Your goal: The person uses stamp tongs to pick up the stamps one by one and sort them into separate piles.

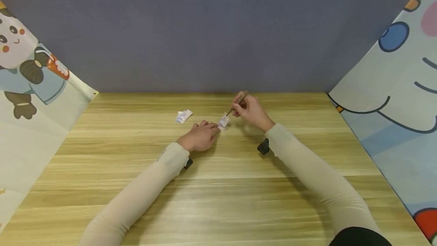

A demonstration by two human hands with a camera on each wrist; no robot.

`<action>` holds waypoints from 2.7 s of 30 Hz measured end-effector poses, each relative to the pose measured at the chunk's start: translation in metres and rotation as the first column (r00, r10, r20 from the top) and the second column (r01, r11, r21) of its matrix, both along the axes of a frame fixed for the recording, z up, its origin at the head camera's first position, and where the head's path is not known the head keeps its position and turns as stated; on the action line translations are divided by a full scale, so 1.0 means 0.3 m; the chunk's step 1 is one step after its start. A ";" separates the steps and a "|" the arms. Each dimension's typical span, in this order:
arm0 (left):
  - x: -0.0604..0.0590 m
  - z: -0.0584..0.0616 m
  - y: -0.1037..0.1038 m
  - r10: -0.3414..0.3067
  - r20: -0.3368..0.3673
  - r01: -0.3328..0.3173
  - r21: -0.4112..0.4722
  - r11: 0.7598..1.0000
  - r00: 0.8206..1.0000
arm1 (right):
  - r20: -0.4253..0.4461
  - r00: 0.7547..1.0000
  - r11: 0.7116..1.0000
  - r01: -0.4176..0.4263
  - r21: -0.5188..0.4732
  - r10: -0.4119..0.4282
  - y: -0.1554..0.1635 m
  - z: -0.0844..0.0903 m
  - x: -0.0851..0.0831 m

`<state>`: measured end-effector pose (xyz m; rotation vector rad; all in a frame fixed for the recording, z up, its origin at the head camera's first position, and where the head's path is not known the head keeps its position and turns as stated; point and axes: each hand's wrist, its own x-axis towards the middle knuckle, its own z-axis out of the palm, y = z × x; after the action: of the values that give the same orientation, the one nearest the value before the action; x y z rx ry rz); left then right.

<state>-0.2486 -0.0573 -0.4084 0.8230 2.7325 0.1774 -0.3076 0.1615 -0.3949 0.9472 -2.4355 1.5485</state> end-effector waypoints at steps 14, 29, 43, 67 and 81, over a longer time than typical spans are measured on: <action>-0.008 0.033 -0.154 0.127 -0.032 -0.125 0.058 0.990 0.991 | -0.003 1.000 0.995 -0.004 -0.100 0.004 -0.154 0.017 -0.077; -0.020 0.040 -0.273 0.327 -0.038 -0.324 0.068 0.943 0.944 | 0.117 0.990 0.991 -0.070 -0.113 0.084 -0.395 -0.031 -0.135; -0.022 0.018 -0.287 0.310 0.029 -0.309 -0.046 0.950 0.950 | 0.205 0.979 1.000 -0.011 -0.018 0.015 -0.452 -0.089 -0.150; -0.011 0.036 -0.202 0.210 -0.039 -0.208 0.050 0.977 0.977 | 0.117 0.993 1.000 0.003 0.017 -0.005 -0.166 -0.022 -0.119; -0.015 -0.009 -0.093 0.030 -0.019 -0.030 0.000 1.000 0.999 | 0.170 0.985 0.986 -0.004 0.169 -0.025 -0.039 -0.071 -0.045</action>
<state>-0.2531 -0.0853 -0.4113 0.7877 2.7638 0.1759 -0.3210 0.1497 -0.4161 0.8569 -2.7236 1.4970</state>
